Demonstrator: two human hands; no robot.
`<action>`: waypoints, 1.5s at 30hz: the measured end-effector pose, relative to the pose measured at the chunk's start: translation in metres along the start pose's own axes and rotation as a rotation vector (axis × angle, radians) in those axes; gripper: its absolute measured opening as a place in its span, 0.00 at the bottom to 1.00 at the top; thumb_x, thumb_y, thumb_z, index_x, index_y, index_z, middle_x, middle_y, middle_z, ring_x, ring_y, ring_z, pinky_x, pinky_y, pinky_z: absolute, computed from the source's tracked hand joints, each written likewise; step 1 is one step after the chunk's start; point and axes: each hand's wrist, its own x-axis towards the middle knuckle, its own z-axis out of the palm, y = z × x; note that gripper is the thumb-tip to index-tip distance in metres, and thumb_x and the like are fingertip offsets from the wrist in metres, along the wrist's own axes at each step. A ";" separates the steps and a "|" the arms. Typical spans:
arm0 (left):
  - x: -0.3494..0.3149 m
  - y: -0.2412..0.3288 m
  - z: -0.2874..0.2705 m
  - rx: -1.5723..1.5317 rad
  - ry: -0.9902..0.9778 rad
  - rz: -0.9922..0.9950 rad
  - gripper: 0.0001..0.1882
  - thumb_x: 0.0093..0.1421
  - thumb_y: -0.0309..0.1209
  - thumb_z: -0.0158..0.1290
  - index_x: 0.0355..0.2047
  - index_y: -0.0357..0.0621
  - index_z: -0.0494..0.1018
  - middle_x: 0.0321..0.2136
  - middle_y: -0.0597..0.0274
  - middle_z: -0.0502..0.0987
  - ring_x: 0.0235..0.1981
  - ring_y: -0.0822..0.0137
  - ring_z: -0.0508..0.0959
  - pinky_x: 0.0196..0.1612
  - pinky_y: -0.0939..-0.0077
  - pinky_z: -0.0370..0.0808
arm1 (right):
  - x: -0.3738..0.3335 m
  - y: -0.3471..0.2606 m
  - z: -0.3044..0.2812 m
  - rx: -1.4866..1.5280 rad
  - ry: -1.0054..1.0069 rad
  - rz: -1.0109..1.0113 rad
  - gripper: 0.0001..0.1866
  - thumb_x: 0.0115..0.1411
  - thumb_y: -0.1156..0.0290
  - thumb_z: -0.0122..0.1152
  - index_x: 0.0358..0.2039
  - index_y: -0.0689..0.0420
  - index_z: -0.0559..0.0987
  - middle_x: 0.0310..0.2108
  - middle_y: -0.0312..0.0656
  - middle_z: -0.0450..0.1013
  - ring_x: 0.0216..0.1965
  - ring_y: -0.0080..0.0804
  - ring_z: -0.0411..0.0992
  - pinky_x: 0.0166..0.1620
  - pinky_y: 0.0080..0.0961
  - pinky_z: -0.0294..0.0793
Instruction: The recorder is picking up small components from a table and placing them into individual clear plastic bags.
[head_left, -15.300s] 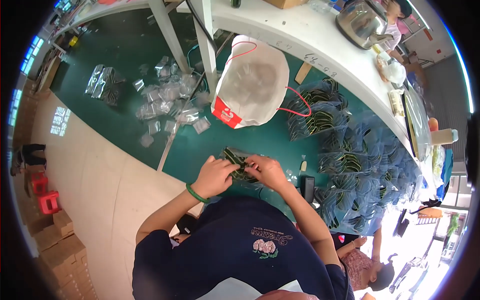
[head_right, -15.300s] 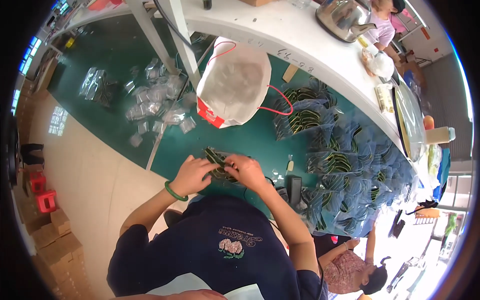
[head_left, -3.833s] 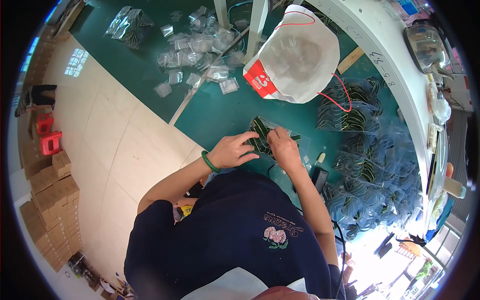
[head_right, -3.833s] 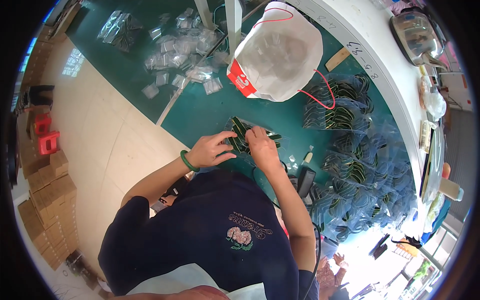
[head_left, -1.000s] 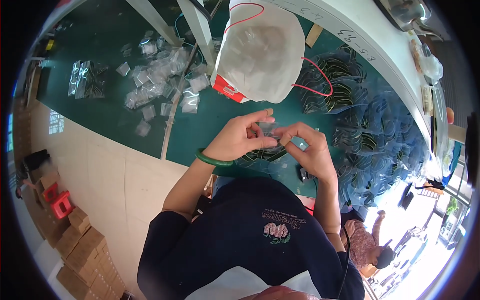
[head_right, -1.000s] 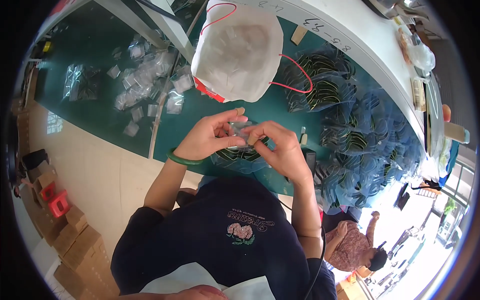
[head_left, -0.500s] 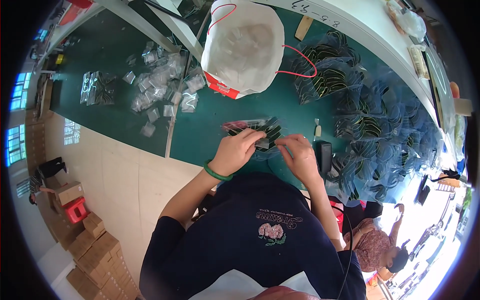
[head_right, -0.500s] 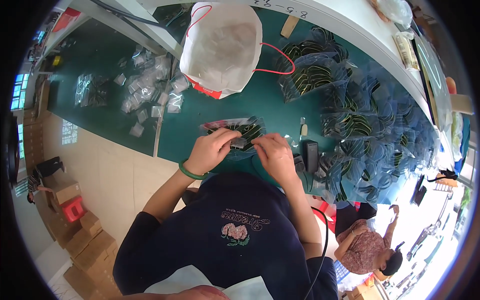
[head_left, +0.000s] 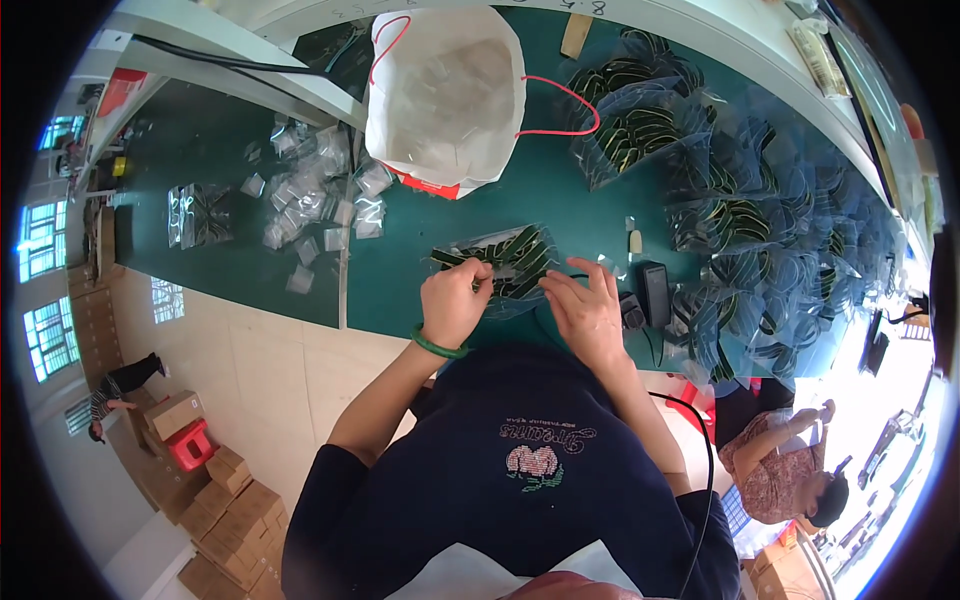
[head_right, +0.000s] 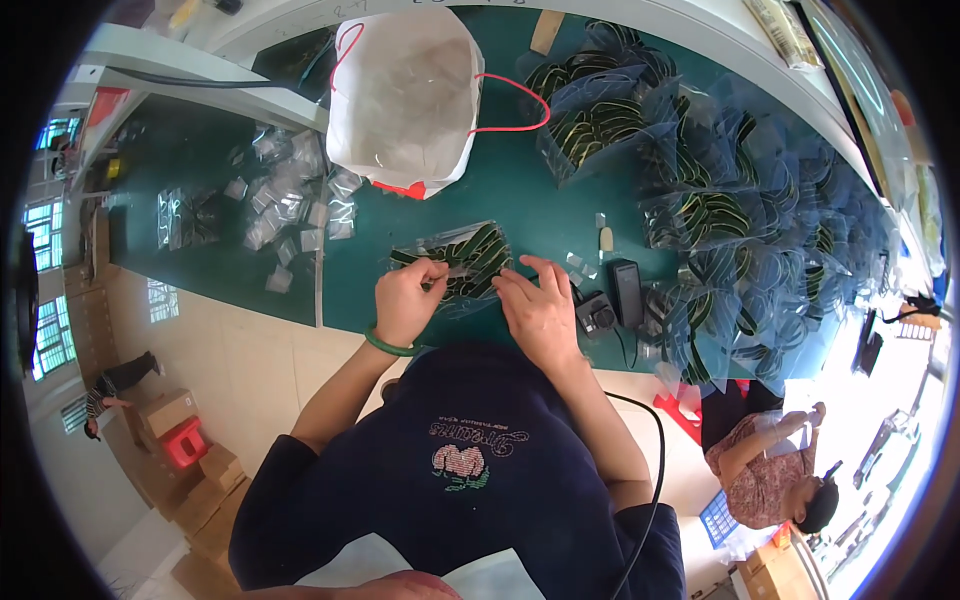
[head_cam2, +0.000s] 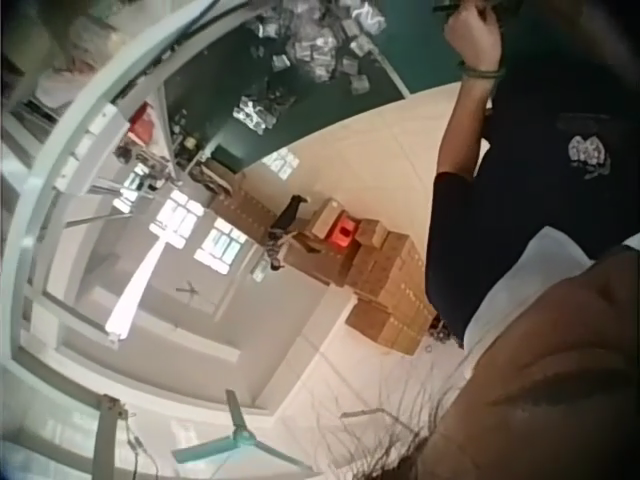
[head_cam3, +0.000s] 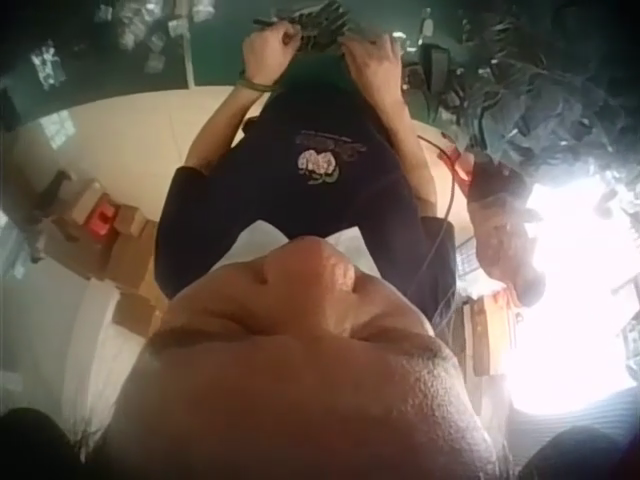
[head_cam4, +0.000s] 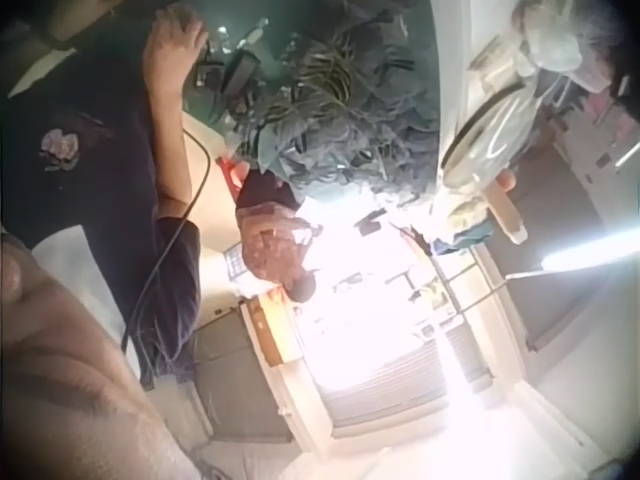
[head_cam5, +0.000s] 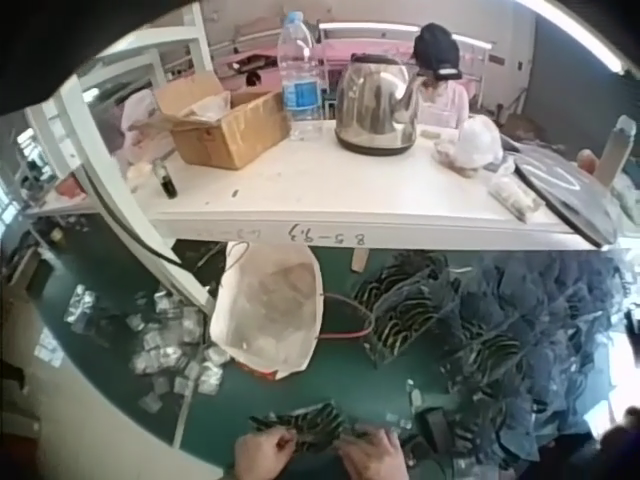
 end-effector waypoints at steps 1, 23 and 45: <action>0.001 0.005 0.001 0.085 0.030 0.017 0.05 0.60 0.25 0.67 0.31 0.40 0.80 0.36 0.58 0.90 0.35 0.56 0.90 0.38 0.66 0.85 | -0.001 0.000 0.001 0.011 0.004 -0.001 0.12 0.63 0.72 0.71 0.47 0.53 0.87 0.50 0.34 0.85 0.62 0.44 0.73 0.63 0.48 0.72; 0.006 0.029 0.006 0.171 0.030 0.110 0.06 0.53 0.24 0.68 0.28 0.41 0.80 0.37 0.63 0.90 0.38 0.56 0.87 0.46 0.64 0.80 | -0.011 0.021 0.009 0.307 0.057 0.044 0.10 0.64 0.74 0.70 0.46 0.55 0.87 0.47 0.39 0.85 0.61 0.46 0.75 0.57 0.42 0.79; 0.015 0.024 0.014 0.138 -0.306 0.097 0.06 0.55 0.31 0.69 0.32 0.47 0.84 0.33 0.69 0.89 0.33 0.61 0.85 0.50 0.64 0.74 | -0.015 0.015 0.010 0.117 -0.056 0.101 0.13 0.68 0.71 0.64 0.53 0.53 0.81 0.46 0.32 0.83 0.72 0.43 0.64 0.78 0.66 0.46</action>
